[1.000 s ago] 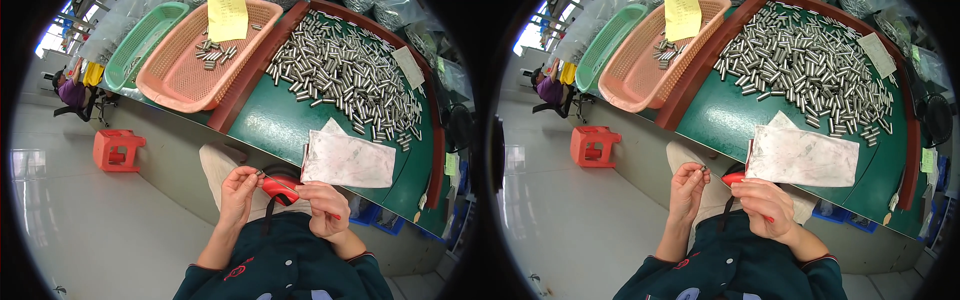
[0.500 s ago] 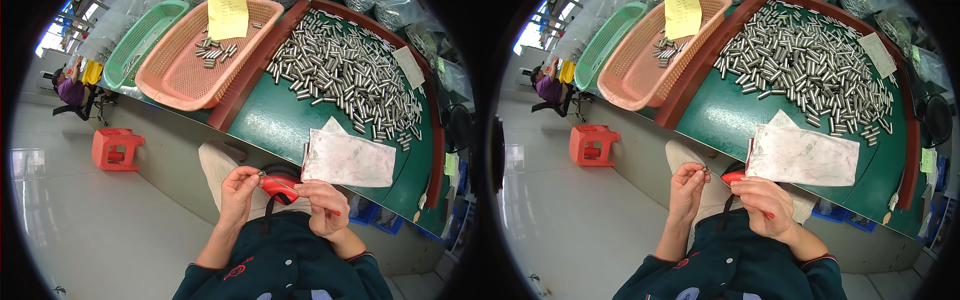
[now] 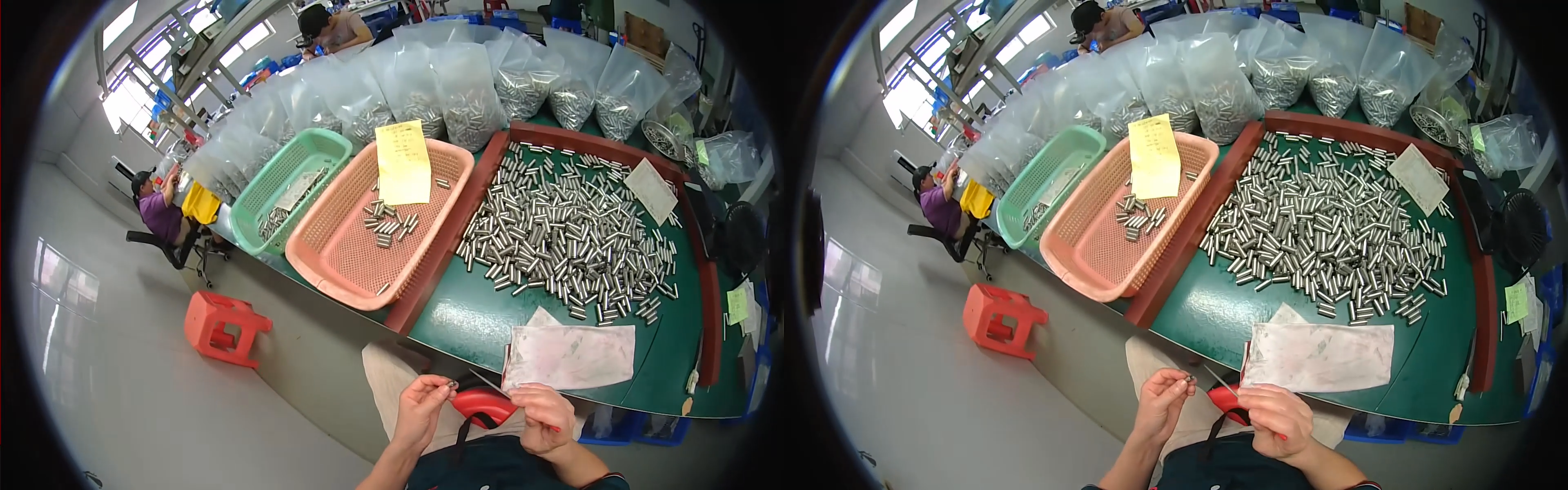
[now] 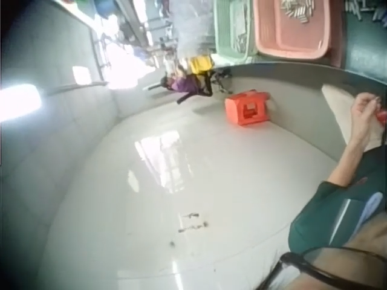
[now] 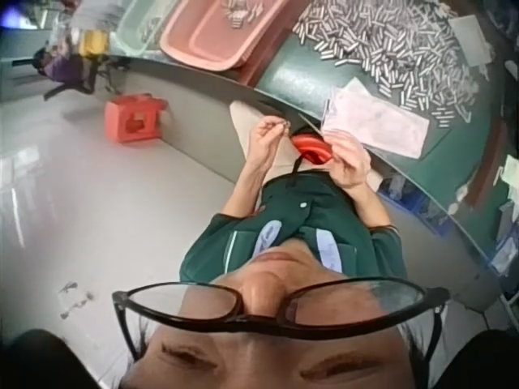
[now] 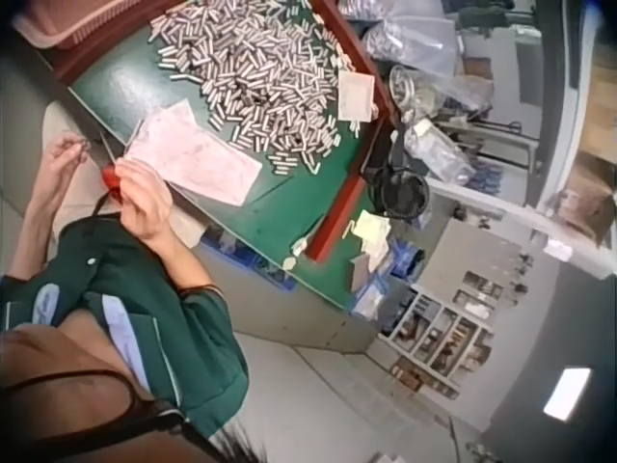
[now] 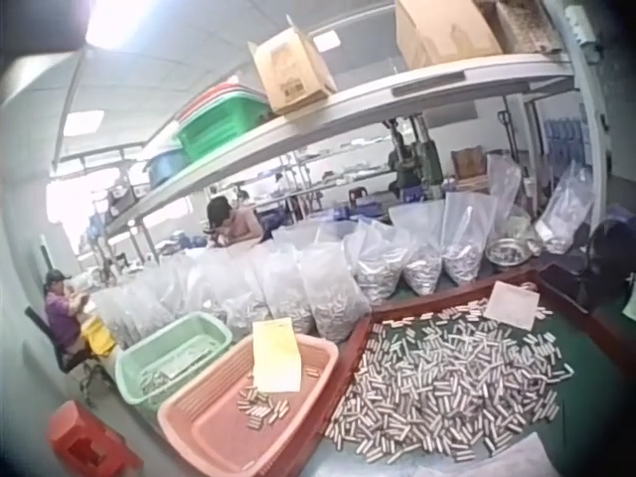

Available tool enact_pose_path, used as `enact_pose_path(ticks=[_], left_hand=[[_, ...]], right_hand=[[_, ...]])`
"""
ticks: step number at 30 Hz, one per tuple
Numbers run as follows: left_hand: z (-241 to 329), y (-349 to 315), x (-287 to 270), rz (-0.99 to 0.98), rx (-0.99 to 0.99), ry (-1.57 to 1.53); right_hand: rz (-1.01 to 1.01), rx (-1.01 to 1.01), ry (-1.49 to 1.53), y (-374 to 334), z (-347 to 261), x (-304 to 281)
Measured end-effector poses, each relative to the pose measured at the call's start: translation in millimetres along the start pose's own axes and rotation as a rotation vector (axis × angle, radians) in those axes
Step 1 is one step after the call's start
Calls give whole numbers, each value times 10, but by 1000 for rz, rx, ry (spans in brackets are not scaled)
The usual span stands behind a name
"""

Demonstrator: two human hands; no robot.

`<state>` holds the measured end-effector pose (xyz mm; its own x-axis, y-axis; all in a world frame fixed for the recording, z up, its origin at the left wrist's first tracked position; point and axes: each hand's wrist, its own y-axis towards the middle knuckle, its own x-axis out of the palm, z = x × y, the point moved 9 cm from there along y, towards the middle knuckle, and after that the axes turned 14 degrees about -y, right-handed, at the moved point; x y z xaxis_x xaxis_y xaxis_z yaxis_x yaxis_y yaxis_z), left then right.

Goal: Inspecting or cleaning the interior of small cylindrical metal components using a thin metal probe.

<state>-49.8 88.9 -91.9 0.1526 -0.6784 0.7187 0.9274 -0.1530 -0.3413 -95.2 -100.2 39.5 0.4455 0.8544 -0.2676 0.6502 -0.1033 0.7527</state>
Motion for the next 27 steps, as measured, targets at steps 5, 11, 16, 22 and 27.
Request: enact_pose_path(ticks=[5, 11, 16, 22, 27], left_hand=[[-6, -1, -7, 49, -14, 5], [-109, 40, 51, 35, -89, 10], [-45, 53, 52, -12, -44, -8], [-80, 89, 88, -22, -61, -45], [-69, 111, 183, -74, -50, -52]], right_hand=[[119, 100, 46, 7, 120, -154], [258, 218, 59, -20, 300, -416], [391, 445, 119, -71, 643, -615], [528, 635, 247, -145, 909, -772], [539, 659, 281, -161, 913, -791]])
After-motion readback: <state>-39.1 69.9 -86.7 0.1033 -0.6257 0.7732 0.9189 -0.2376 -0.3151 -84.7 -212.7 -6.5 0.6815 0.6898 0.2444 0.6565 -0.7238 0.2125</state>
